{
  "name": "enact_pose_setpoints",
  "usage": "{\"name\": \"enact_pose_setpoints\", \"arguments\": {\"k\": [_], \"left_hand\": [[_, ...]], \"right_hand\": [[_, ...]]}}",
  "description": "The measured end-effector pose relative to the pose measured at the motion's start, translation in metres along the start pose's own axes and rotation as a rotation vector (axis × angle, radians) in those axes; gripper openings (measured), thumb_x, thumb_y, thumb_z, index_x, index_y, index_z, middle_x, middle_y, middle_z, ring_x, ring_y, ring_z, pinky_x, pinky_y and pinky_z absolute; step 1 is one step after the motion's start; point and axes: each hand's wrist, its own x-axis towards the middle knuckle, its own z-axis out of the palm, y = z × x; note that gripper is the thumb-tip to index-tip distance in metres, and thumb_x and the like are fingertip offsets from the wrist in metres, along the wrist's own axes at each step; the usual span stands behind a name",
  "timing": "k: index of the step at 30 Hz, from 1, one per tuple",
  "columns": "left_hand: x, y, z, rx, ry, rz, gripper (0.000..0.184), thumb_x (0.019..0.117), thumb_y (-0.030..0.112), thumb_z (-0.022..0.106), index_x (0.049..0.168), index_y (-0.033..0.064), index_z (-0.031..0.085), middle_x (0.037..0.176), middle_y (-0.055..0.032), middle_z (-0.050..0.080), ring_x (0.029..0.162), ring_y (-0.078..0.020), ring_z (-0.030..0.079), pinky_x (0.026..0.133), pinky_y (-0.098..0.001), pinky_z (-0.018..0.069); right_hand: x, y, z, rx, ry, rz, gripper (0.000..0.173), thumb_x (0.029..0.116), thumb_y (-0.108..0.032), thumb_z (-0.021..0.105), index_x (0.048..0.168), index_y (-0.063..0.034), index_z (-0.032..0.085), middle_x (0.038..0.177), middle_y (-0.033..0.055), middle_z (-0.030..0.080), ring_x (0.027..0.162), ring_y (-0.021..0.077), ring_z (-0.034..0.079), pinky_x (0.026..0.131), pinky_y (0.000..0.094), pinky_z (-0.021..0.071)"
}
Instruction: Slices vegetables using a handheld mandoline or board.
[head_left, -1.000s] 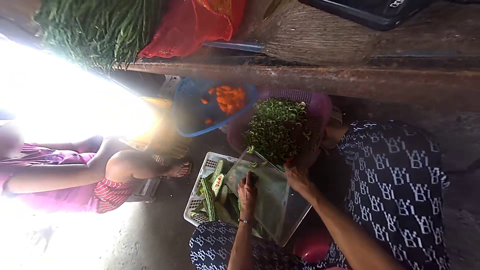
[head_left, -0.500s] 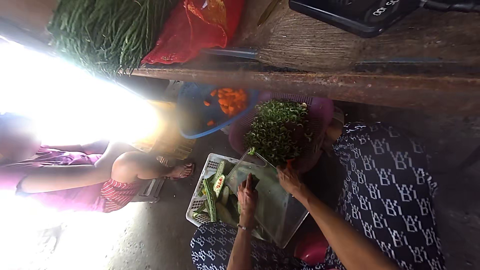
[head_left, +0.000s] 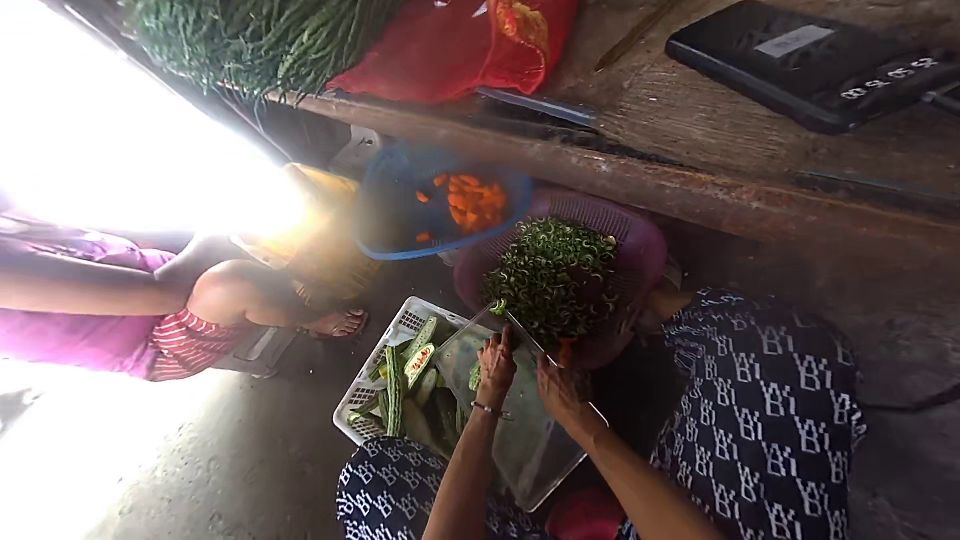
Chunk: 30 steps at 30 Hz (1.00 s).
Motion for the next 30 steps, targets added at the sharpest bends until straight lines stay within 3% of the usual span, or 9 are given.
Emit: {"name": "enact_pose_setpoints", "arguments": {"k": [4, 8, 11, 13, 20, 25, 30], "left_hand": [[0.001, 0.003, -0.003, 0.007, -0.021, -0.003, 0.067, 0.0916, -0.001, 0.060, 0.156, 0.0112, 0.043, 0.143, -0.0224, 0.056, 0.134, -0.0433, 0.051, 0.106, -0.0600, 0.0414], [0.002, -0.001, -0.011, -0.034, -0.088, 0.046, 0.066, 0.0959, 0.017, 0.064, 0.156, 0.0095, 0.040, 0.145, -0.0247, 0.052, 0.135, -0.0445, 0.048, 0.107, -0.0606, 0.0412], [0.000, -0.002, -0.010, -0.054, -0.082, 0.054, 0.068, 0.0910, 0.005, 0.066, 0.155, 0.0063, 0.041, 0.144, -0.0260, 0.052, 0.135, -0.0457, 0.048, 0.107, -0.0608, 0.0410], [-0.002, -0.001, -0.010, -0.061, -0.076, 0.046, 0.068, 0.0900, 0.002, 0.066, 0.154, 0.0037, 0.042, 0.145, -0.0266, 0.051, 0.135, -0.0462, 0.047, 0.106, -0.0613, 0.0410], [-0.013, -0.016, -0.002, -0.072, -0.024, 0.036, 0.069, 0.0863, 0.000, 0.067, 0.152, 0.0032, 0.045, 0.143, -0.0248, 0.054, 0.134, -0.0458, 0.049, 0.102, -0.0619, 0.0433], [-0.013, -0.015, 0.000, -0.073, 0.005, 0.035, 0.065, 0.0870, 0.000, 0.066, 0.149, 0.0014, 0.048, 0.141, -0.0250, 0.056, 0.132, -0.0456, 0.051, 0.101, -0.0615, 0.0434], [-0.012, -0.013, -0.002, -0.095, 0.008, 0.007, 0.062, 0.0891, 0.000, 0.063, 0.149, 0.0021, 0.048, 0.141, -0.0252, 0.056, 0.133, -0.0450, 0.050, 0.103, -0.0606, 0.0421]], "right_hand": [[0.001, -0.002, 0.002, -0.040, -0.011, 0.024, 0.046, 0.1100, -0.017, 0.033, 0.155, -0.0051, 0.038, 0.117, 0.0245, 0.070, 0.110, 0.0430, 0.069, 0.092, 0.0549, 0.0526], [0.007, -0.001, -0.005, -0.036, -0.078, 0.034, 0.048, 0.1121, -0.027, 0.032, 0.156, -0.0067, 0.037, 0.124, 0.0246, 0.068, 0.117, 0.0420, 0.066, 0.097, 0.0558, 0.0508], [0.010, 0.001, -0.005, -0.014, -0.071, 0.025, 0.049, 0.1120, -0.029, 0.035, 0.153, -0.0032, 0.039, 0.126, 0.0265, 0.066, 0.120, 0.0430, 0.064, 0.100, 0.0572, 0.0493], [0.009, -0.001, -0.005, -0.057, -0.063, 0.028, 0.047, 0.1115, -0.028, 0.035, 0.151, -0.0033, 0.041, 0.123, 0.0254, 0.068, 0.117, 0.0429, 0.066, 0.096, 0.0567, 0.0517], [0.001, -0.021, -0.001, -0.112, -0.132, 0.049, 0.045, 0.1107, -0.020, 0.033, 0.153, -0.0051, 0.038, 0.118, 0.0242, 0.070, 0.111, 0.0417, 0.069, 0.092, 0.0559, 0.0534], [0.010, -0.030, -0.006, -0.124, -0.181, 0.064, 0.045, 0.1101, -0.019, 0.033, 0.153, -0.0048, 0.037, 0.122, 0.0227, 0.069, 0.115, 0.0389, 0.068, 0.094, 0.0545, 0.0531], [0.033, -0.032, 0.004, -0.143, -0.109, 0.033, 0.047, 0.1094, -0.019, 0.035, 0.152, -0.0004, 0.039, 0.127, 0.0252, 0.066, 0.121, 0.0408, 0.065, 0.098, 0.0543, 0.0517]]}}
